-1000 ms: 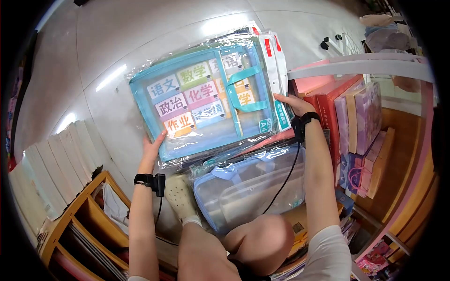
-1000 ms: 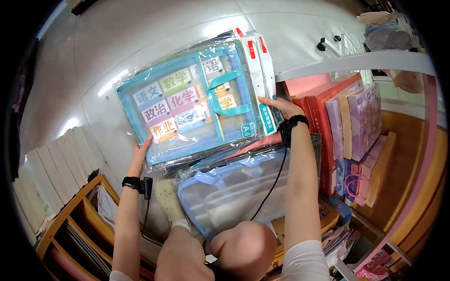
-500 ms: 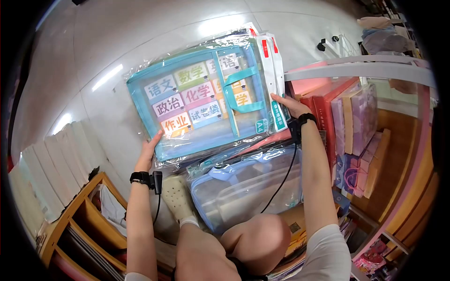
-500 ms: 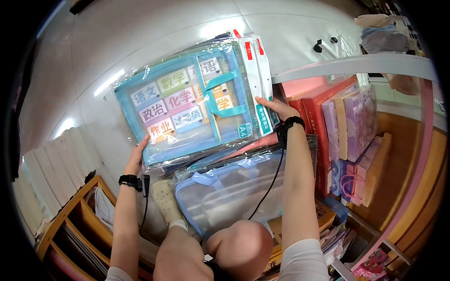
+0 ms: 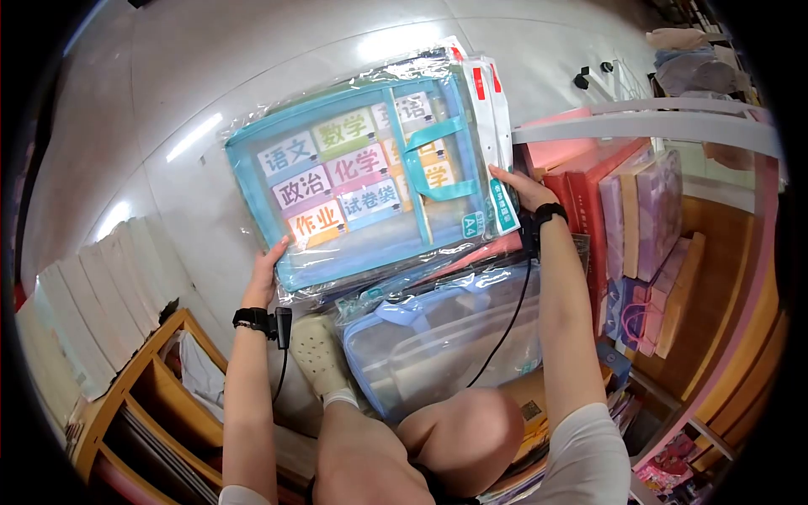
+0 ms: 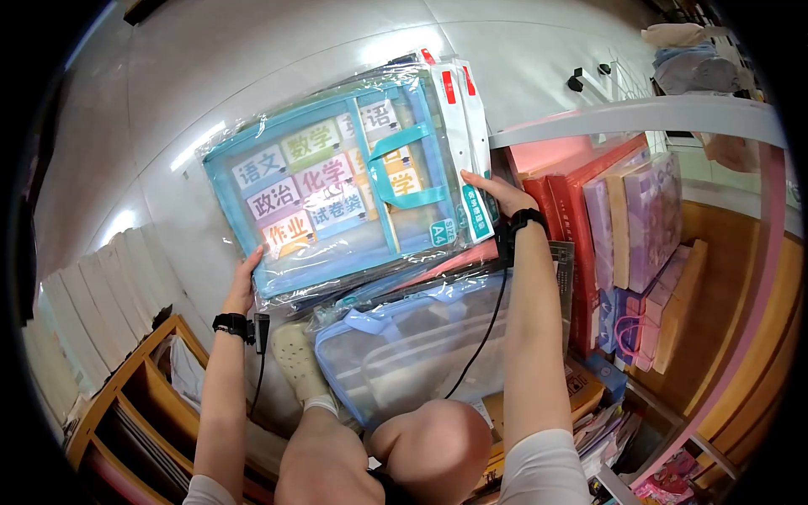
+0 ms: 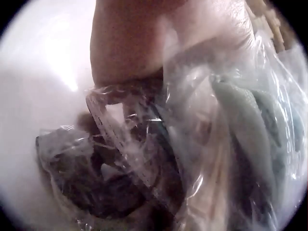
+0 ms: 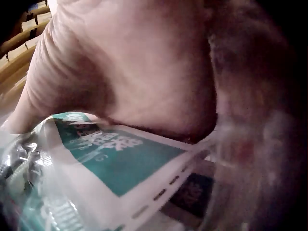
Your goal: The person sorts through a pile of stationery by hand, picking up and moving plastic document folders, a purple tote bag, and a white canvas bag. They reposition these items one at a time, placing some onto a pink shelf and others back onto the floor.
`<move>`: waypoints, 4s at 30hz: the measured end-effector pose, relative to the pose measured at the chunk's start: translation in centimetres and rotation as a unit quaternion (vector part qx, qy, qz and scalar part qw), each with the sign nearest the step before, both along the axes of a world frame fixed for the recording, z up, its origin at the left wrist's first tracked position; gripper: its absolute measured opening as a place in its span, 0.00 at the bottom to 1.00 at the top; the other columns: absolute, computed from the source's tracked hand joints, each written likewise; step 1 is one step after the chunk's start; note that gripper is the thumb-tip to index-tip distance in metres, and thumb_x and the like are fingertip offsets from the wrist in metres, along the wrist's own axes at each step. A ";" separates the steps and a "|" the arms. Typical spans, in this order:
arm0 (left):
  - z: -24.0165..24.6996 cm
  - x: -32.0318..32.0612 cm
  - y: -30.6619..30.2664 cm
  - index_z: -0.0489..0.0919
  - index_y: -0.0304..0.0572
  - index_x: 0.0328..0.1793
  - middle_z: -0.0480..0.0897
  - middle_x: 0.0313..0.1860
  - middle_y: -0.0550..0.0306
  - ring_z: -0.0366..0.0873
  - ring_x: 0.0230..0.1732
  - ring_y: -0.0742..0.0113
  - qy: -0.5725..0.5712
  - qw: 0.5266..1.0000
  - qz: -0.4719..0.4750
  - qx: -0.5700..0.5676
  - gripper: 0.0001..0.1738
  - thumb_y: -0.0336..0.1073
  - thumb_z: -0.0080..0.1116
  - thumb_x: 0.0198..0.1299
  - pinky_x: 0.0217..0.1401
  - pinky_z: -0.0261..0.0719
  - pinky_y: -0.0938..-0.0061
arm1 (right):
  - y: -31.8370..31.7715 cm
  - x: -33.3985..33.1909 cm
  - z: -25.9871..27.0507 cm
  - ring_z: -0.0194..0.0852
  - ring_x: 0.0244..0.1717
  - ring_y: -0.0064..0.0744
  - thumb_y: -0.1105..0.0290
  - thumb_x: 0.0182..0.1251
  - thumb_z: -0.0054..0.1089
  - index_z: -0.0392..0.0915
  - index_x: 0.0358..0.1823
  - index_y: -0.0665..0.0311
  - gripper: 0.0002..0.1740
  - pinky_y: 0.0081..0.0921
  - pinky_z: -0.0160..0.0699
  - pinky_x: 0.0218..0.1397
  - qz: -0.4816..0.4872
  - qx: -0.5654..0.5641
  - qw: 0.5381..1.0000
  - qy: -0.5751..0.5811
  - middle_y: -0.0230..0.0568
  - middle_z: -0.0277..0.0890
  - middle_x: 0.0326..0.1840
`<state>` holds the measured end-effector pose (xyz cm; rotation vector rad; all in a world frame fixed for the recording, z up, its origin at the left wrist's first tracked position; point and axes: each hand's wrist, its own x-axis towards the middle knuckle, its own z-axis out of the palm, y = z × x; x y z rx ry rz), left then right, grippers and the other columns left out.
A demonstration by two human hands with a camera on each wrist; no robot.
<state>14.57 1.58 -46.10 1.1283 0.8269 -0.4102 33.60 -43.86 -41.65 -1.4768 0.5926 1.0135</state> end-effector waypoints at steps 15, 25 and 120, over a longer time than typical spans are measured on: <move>-0.6 0.9 0.4 0.70 0.31 0.55 0.77 0.47 0.51 0.76 0.46 0.66 0.052 0.993 0.013 -0.109 0.32 0.47 0.64 0.49 0.51 0.73 0.74 | 0.0 0.2 0.5 0.72 0.44 0.22 0.48 0.52 0.63 0.70 0.53 0.67 0.34 0.17 0.66 0.49 0.022 -0.076 0.997 0.010 0.35 0.76 0.43; -0.8 0.8 0.6 0.71 0.29 0.54 0.77 0.48 0.50 0.76 0.47 0.66 0.034 0.985 0.021 -0.169 0.29 0.45 0.61 0.52 0.52 0.73 0.75 | 0.1 -0.3 -0.3 0.73 0.40 0.24 0.44 0.47 0.65 0.72 0.50 0.67 0.37 0.18 0.68 0.44 0.015 -0.107 0.994 -0.013 0.36 0.76 0.42; -2.5 -5.6 6.7 0.70 0.35 0.55 0.76 0.50 0.53 0.75 0.47 0.62 0.069 0.994 0.072 -0.046 0.27 0.44 0.59 0.53 0.53 0.71 0.71 | 7.8 -5.8 11.8 0.66 0.53 0.25 0.54 0.54 0.63 0.69 0.56 0.64 0.32 0.22 0.64 0.53 0.050 0.005 0.995 -0.085 0.36 0.70 0.52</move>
